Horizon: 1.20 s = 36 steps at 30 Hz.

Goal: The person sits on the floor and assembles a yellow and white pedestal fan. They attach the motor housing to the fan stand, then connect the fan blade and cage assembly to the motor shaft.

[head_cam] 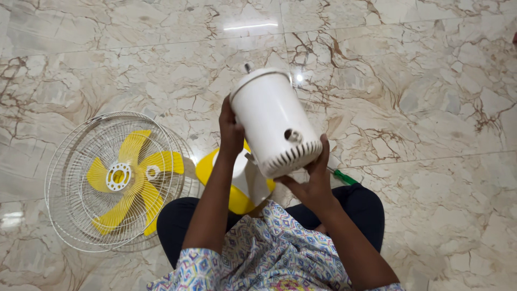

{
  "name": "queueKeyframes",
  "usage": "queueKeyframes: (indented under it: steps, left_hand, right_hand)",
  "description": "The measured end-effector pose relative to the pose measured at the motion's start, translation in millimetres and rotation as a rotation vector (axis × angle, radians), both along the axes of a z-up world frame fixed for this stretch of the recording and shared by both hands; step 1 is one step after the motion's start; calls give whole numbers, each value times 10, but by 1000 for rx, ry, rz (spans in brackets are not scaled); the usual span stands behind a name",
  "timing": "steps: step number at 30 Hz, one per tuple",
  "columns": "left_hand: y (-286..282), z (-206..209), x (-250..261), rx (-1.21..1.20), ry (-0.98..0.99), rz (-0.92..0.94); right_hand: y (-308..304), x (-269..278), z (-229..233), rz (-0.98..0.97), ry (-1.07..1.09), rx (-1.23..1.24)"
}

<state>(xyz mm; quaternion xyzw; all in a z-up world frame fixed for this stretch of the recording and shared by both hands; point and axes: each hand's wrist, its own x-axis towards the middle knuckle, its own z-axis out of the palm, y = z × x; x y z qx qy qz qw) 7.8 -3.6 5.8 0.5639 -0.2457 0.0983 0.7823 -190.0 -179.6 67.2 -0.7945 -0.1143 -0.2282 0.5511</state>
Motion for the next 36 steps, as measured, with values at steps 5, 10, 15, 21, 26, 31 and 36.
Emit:
queueKeyframes:
  steps: [5, 10, 15, 21, 26, 31, 36]
  left_hand:
    - [-219, -23, 340, 22, 239, -231]
    - [-782, 186, 469, 72, 216, -404]
    - [-1271, 381, 313, 269, 318, -485]
    - [-1664, 399, 73, 607, 601, -532]
    - [-1909, 258, 54, 730, 732, -520]
    - [-2123, -90, 97, 832, 791, -542]
    - [-2339, -598, 128, 871, 875, -521]
  right_hand:
    - [-186, 73, 144, -98, 41, 3]
    - [-400, -42, 191, -175, 51, -51]
    - [-493, -161, 178, -169, 40, 343]
    - [-709, -231, 78, -303, 186, 574]
    - [-970, -221, -112, -314, 323, 681]
    - [-1230, -263, -368, -219, 364, 713]
    - [-1434, -279, -637, -211, 389, 709]
